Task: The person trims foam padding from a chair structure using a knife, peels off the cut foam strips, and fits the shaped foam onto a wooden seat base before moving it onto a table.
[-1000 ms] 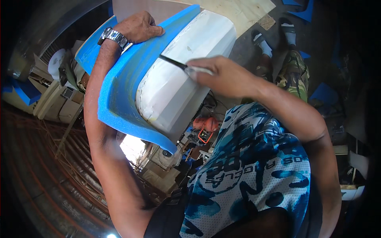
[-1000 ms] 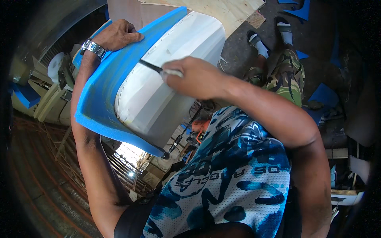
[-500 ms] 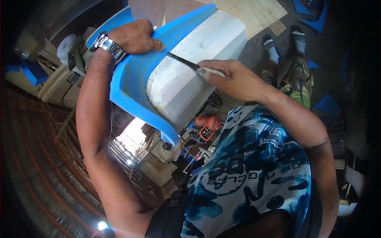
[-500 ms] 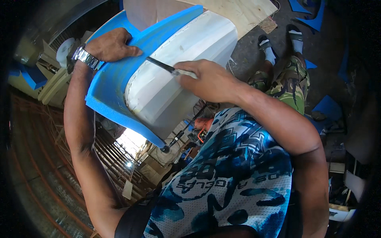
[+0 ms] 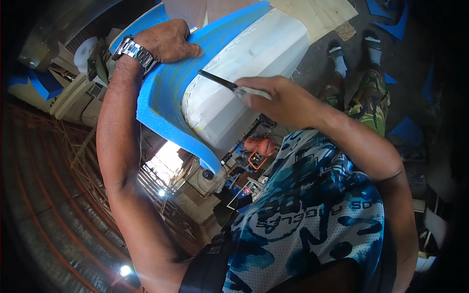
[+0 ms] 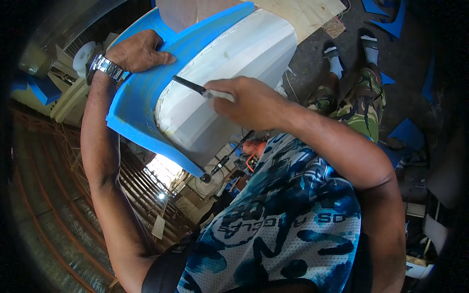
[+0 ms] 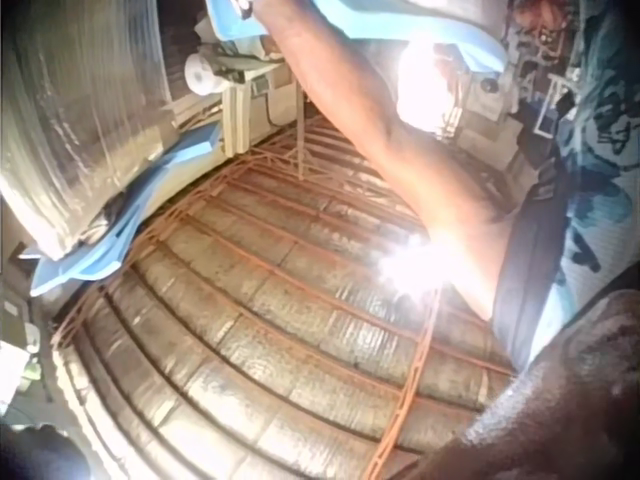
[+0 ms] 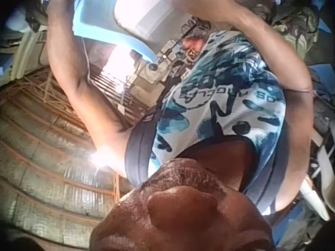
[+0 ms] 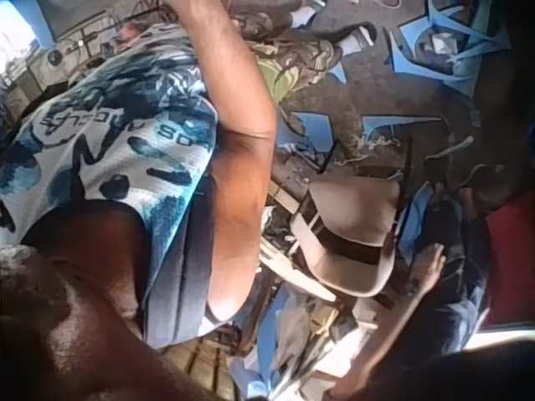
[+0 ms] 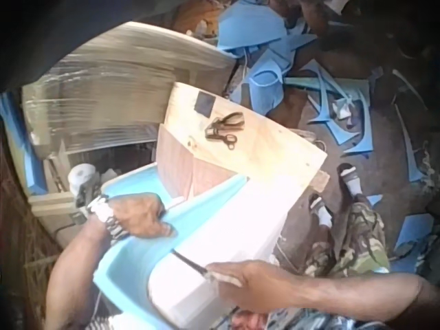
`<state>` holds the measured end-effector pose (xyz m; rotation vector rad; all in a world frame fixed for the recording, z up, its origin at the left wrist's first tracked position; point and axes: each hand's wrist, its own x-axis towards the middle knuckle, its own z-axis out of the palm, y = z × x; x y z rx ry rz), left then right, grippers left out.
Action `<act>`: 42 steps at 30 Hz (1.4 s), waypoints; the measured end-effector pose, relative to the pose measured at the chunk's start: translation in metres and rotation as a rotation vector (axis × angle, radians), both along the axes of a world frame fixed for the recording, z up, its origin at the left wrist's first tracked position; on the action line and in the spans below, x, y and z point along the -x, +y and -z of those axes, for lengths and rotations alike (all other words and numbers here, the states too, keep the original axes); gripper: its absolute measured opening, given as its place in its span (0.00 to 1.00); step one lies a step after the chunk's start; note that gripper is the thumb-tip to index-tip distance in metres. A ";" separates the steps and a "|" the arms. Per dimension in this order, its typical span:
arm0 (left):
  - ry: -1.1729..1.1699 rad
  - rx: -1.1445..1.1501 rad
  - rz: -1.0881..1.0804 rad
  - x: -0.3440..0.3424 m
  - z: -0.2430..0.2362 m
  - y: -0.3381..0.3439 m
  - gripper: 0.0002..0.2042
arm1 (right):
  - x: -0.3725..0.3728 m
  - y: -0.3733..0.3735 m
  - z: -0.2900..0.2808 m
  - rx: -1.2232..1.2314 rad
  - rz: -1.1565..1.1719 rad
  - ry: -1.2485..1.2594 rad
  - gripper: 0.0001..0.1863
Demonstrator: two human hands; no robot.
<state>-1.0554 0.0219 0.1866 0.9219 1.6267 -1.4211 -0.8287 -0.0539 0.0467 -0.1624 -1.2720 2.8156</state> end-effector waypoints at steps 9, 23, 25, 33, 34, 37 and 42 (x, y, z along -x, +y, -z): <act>-0.008 -0.069 0.078 0.006 0.005 -0.005 0.27 | -0.002 0.003 -0.006 0.047 -0.078 0.052 0.24; 0.125 -0.780 -0.636 0.001 -0.109 -0.037 0.43 | -0.019 0.007 -0.004 0.167 -0.046 0.077 0.25; 0.081 -0.725 -0.584 -0.022 -0.123 -0.054 0.42 | -0.012 -0.004 0.005 0.156 -0.103 0.093 0.24; 0.371 -1.291 -0.593 -0.077 -0.103 -0.123 0.38 | 0.016 -0.028 -0.004 0.007 -0.098 0.124 0.22; 0.402 -1.412 -0.660 -0.081 -0.093 -0.128 0.33 | 0.019 -0.032 -0.002 0.069 -0.119 0.132 0.22; 0.610 -1.384 -0.466 -0.096 -0.077 -0.119 0.31 | 0.020 -0.036 0.000 0.153 -0.136 0.138 0.22; 0.706 -1.413 -0.411 -0.101 -0.064 -0.120 0.27 | 0.021 -0.024 0.000 0.151 -0.098 0.152 0.23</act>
